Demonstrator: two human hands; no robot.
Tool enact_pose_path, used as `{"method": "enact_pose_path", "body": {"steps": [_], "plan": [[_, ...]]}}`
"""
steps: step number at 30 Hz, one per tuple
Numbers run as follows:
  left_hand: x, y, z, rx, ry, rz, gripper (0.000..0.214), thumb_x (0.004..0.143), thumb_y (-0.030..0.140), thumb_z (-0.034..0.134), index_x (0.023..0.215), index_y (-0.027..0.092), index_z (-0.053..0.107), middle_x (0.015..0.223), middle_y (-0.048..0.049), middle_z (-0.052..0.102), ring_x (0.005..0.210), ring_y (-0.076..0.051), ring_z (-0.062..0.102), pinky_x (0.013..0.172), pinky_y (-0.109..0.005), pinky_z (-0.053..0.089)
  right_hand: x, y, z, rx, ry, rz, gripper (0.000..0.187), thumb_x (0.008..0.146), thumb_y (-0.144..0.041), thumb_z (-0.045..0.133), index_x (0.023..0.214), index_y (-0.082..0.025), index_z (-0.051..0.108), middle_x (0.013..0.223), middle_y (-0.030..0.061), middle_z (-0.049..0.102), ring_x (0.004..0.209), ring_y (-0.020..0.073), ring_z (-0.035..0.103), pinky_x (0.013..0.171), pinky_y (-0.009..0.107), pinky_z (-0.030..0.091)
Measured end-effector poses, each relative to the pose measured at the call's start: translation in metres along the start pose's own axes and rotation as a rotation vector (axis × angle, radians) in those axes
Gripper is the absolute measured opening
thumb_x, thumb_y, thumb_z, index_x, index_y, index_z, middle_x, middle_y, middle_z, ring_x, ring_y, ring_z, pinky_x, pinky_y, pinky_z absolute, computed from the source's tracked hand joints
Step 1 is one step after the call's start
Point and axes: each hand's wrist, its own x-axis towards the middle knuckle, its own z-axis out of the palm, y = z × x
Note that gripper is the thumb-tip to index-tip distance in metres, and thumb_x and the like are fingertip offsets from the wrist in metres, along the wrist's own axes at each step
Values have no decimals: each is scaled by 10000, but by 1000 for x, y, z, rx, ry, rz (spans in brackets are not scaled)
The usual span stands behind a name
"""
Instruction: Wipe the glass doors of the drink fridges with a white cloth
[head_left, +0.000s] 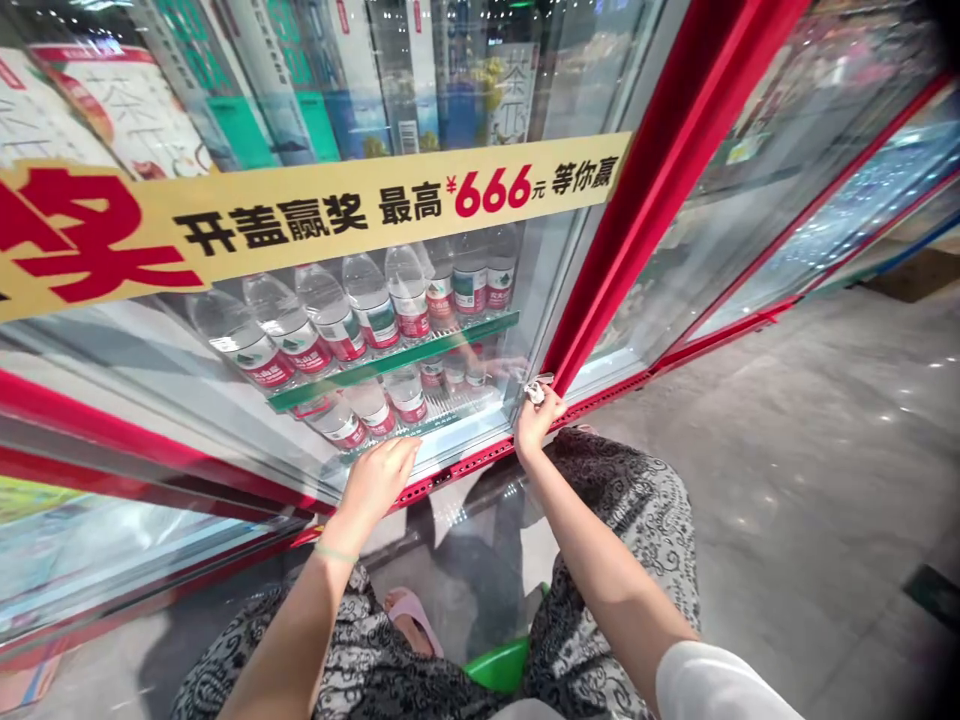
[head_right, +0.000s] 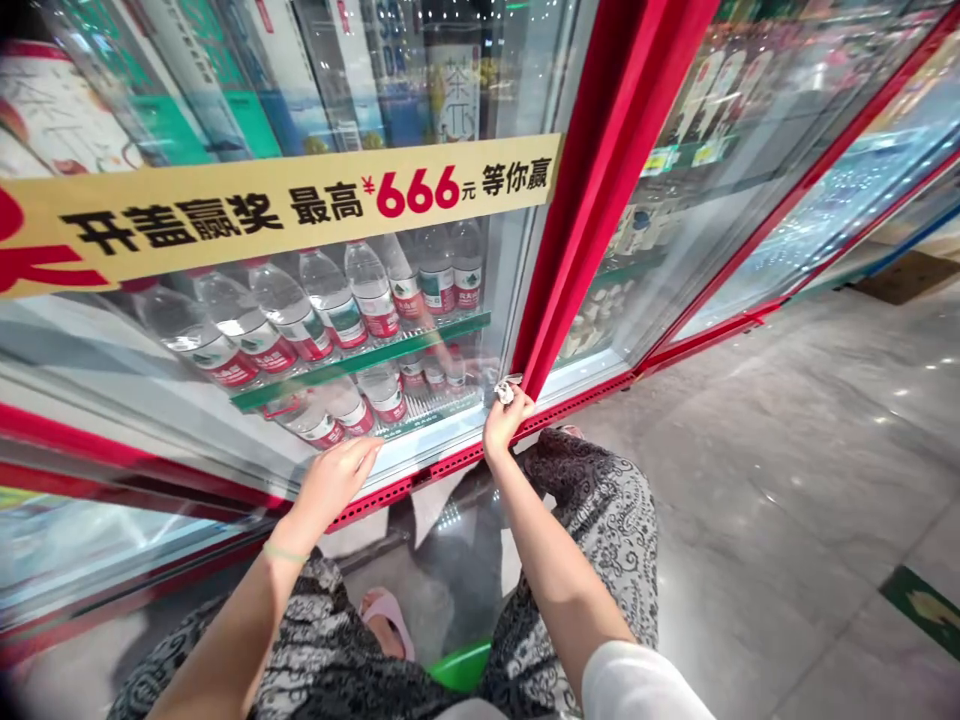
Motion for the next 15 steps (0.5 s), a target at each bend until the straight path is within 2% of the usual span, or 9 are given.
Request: {"method": "enact_pose_path", "body": {"steps": [4, 6, 9, 11, 15], "plan": [[9, 6, 6, -24, -16, 28, 239, 1019, 244, 493, 1106, 242, 715, 1055, -10, 783, 922, -187, 745, 823, -287, 567, -8, -4, 4, 47, -52, -28, 316, 864, -312, 539, 1140, -205, 647, 1175, 98, 484, 1149, 234, 528, 1056, 401, 439], [11, 7, 6, -29, -21, 30, 235, 1018, 243, 494, 1105, 245, 713, 1053, -6, 783, 922, -187, 744, 825, -288, 566, -13, -3, 6, 70, -72, 12, 319, 843, -301, 559, 1136, -219, 657, 1166, 86, 520, 1146, 230, 536, 1046, 387, 445], [11, 7, 7, -34, -15, 28, 236, 1017, 241, 493, 1112, 247, 709, 1058, -11, 782, 925, -186, 744, 825, -287, 567, -11, 2, 9, 61, 15, 162, 328, 849, -282, 504, 1140, -197, 629, 1079, 78, 547, 1048, 231, 555, 983, 400, 480], [10, 6, 7, -36, -4, 29, 236, 1016, 240, 492, 1111, 244, 708, 1056, -14, 783, 921, -185, 744, 825, -284, 568, -5, 2, 13, 52, 66, 212, 329, 863, -282, 470, 1144, -182, 610, 1048, 81, 544, 983, 228, 561, 933, 394, 501], [9, 4, 7, -33, 8, 22, 248, 1017, 249, 481, 1096, 237, 715, 1038, -20, 784, 902, -180, 744, 822, -277, 571, 2, -5, 19, 70, 83, 141, 366, 879, -301, 501, 1218, -205, 600, 1204, 108, 537, 1101, 223, 565, 1025, 367, 460]]}}
